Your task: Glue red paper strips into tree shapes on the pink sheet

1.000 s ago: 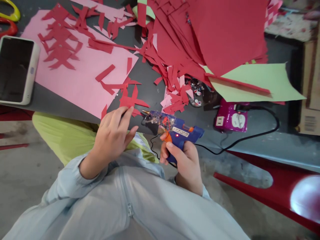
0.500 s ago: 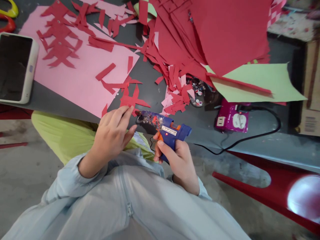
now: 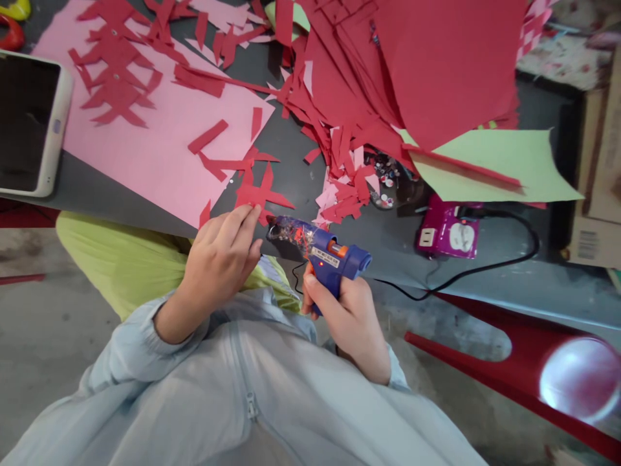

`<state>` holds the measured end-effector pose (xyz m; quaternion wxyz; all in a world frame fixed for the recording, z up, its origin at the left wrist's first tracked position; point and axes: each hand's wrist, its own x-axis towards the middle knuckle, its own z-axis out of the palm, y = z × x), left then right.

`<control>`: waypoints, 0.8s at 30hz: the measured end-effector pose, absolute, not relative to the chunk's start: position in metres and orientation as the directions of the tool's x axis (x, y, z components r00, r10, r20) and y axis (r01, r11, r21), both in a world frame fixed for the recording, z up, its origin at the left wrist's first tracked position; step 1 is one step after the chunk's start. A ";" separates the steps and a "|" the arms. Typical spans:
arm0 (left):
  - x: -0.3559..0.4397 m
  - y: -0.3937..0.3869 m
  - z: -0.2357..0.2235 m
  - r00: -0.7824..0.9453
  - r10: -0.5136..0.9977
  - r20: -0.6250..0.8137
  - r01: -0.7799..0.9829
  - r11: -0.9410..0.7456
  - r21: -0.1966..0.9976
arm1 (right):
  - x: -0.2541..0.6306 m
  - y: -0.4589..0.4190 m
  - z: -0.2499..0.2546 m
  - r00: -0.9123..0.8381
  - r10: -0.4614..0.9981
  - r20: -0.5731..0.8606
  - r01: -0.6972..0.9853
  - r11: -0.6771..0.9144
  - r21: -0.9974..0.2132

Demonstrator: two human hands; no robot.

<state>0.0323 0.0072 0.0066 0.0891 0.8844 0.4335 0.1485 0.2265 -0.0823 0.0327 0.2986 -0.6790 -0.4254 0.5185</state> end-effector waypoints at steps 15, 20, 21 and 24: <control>0.032 0.008 0.003 0.578 0.792 0.195 0.738 -0.609 0.289 | 0.227 -0.082 0.035 0.111 0.875 -0.471 0.297 -0.481 -0.825; 0.032 0.008 0.003 0.582 0.785 0.210 0.736 -0.619 0.275 | 0.228 -0.082 0.036 0.102 0.883 -0.459 0.300 -0.467 -0.832; 0.032 0.008 0.003 0.580 0.789 0.203 0.737 -0.614 0.282 | 0.229 -0.082 0.036 0.100 0.884 -0.457 0.298 -0.465 -0.834; 0.032 0.008 0.003 0.576 0.795 0.188 0.740 -0.606 0.292 | 0.228 -0.081 0.035 0.088 0.887 -0.454 0.285 -0.459 -0.841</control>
